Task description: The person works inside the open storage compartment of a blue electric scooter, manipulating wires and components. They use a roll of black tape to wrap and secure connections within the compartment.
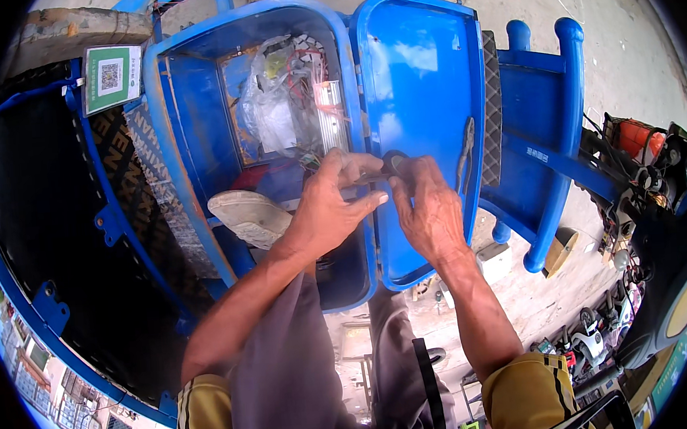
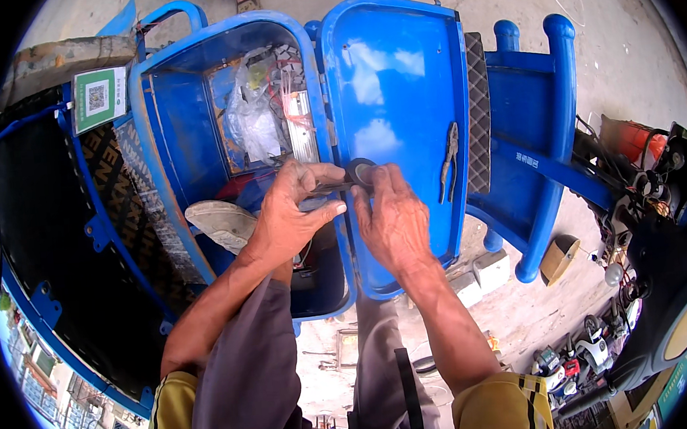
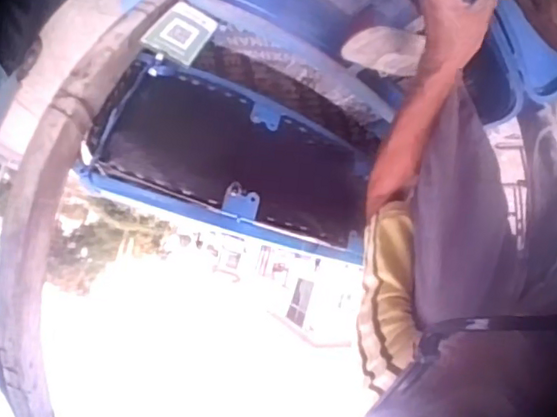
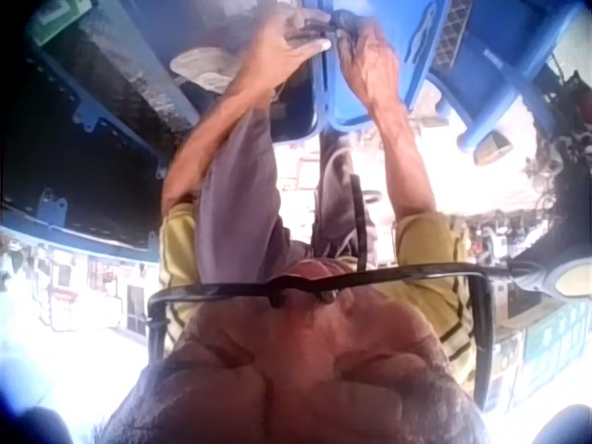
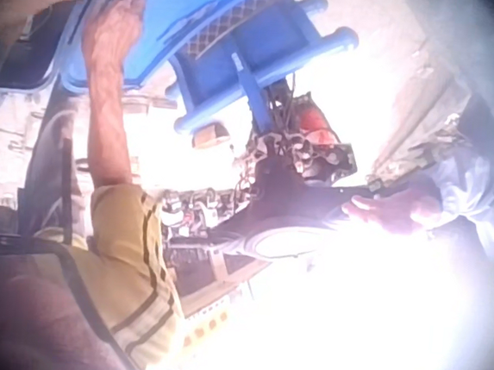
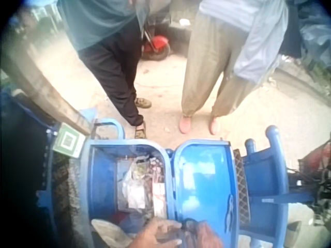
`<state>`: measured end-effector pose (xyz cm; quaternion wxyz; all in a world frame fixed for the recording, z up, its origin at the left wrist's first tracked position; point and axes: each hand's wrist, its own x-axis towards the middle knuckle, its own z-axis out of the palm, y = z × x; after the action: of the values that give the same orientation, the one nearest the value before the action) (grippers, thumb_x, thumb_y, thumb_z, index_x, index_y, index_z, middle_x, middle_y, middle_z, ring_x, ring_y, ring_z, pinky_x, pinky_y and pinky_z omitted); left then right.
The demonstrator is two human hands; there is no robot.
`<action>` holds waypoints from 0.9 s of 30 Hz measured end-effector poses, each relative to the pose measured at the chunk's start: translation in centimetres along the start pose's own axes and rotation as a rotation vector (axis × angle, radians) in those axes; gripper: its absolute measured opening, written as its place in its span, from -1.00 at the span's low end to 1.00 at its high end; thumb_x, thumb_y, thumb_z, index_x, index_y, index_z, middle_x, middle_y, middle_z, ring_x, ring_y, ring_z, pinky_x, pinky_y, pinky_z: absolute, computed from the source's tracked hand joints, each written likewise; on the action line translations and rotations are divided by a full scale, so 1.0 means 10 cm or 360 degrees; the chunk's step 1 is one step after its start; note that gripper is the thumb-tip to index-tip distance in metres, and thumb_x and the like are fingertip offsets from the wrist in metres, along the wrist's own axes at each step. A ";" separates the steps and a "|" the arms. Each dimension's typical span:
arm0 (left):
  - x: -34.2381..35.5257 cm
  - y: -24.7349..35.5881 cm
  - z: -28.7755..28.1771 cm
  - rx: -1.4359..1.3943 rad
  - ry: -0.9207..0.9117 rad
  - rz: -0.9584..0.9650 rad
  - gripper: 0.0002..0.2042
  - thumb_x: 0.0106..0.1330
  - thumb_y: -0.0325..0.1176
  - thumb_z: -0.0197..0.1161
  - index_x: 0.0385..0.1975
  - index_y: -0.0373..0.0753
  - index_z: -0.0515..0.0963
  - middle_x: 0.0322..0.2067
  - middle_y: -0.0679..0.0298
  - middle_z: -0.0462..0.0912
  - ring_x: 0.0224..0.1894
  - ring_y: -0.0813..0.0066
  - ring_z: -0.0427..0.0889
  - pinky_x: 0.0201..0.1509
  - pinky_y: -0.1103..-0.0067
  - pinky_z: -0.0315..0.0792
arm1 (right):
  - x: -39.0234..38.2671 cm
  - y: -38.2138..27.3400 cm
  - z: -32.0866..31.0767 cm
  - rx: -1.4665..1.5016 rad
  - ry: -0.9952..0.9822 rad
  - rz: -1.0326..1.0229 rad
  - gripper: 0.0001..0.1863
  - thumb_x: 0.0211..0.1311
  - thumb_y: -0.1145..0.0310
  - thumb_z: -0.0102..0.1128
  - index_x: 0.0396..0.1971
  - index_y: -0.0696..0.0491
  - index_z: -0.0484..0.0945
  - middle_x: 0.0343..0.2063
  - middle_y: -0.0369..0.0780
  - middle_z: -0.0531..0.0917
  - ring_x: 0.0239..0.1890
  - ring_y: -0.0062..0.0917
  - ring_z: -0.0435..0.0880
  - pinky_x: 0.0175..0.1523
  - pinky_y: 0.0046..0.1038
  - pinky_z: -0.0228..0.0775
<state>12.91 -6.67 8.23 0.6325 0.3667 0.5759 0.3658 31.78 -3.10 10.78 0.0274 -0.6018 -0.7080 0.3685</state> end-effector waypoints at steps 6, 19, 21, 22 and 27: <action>0.05 -0.09 0.01 -0.0068 0.0243 0.0202 -0.64 0.41 -0.60 0.50 -0.31 -0.23 0.33 -0.03 0.12 0.68 0.03 0.45 0.72 0.12 0.46 0.66 | 0.03 -0.05 -0.07 0.0141 0.0008 -0.0073 -0.75 0.50 0.43 0.33 0.04 0.20 0.58 -0.04 -0.02 0.67 -0.07 0.04 0.77 -0.03 -0.04 0.67; -0.06 0.15 -0.14 0.0698 0.0250 0.0683 -0.71 0.34 -0.44 0.59 -0.24 -0.32 0.51 -0.24 0.21 0.63 -0.24 0.36 0.65 -0.15 0.39 0.57 | 0.10 0.08 -0.11 0.0177 -0.0012 0.0201 -0.72 0.54 0.36 0.37 0.05 0.21 0.57 -0.07 0.07 0.74 -0.11 0.01 0.80 -0.01 -0.12 0.63; -0.02 0.18 -0.36 0.0542 0.0337 0.0443 -0.73 0.35 -0.48 0.57 -0.26 -0.35 0.52 -0.26 0.25 0.64 -0.25 0.45 0.60 -0.11 0.45 0.54 | 0.08 -0.12 -0.13 0.0250 -0.0149 0.0248 -0.71 0.53 0.35 0.39 0.05 0.21 0.59 -0.08 0.06 0.76 -0.12 0.00 0.81 0.01 -0.13 0.63; 0.04 0.22 -0.47 0.0536 0.0331 0.0287 -0.74 0.36 -0.47 0.57 -0.28 -0.34 0.52 -0.29 0.24 0.64 -0.25 0.47 0.59 -0.12 0.44 0.53 | 0.07 -0.21 -0.13 0.0287 -0.0214 0.0269 -0.71 0.53 0.34 0.40 0.05 0.21 0.61 -0.09 0.06 0.77 -0.12 -0.01 0.81 0.03 -0.13 0.63; 0.41 0.32 -1.04 0.0798 0.0043 -0.0283 -0.74 0.37 -0.37 0.57 -0.30 -0.34 0.57 -0.38 0.22 0.65 -0.27 0.49 0.57 -0.12 0.38 0.51 | -0.09 -0.45 0.20 0.0858 -0.0533 0.0444 -0.62 0.51 0.37 0.40 0.17 0.21 0.55 -0.04 0.04 0.80 -0.10 -0.10 0.83 0.08 -0.14 0.64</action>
<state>2.73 -1.15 8.44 0.5437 0.4550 0.6870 0.1595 27.35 -4.86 12.19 0.0181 -0.5951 -0.4908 0.6361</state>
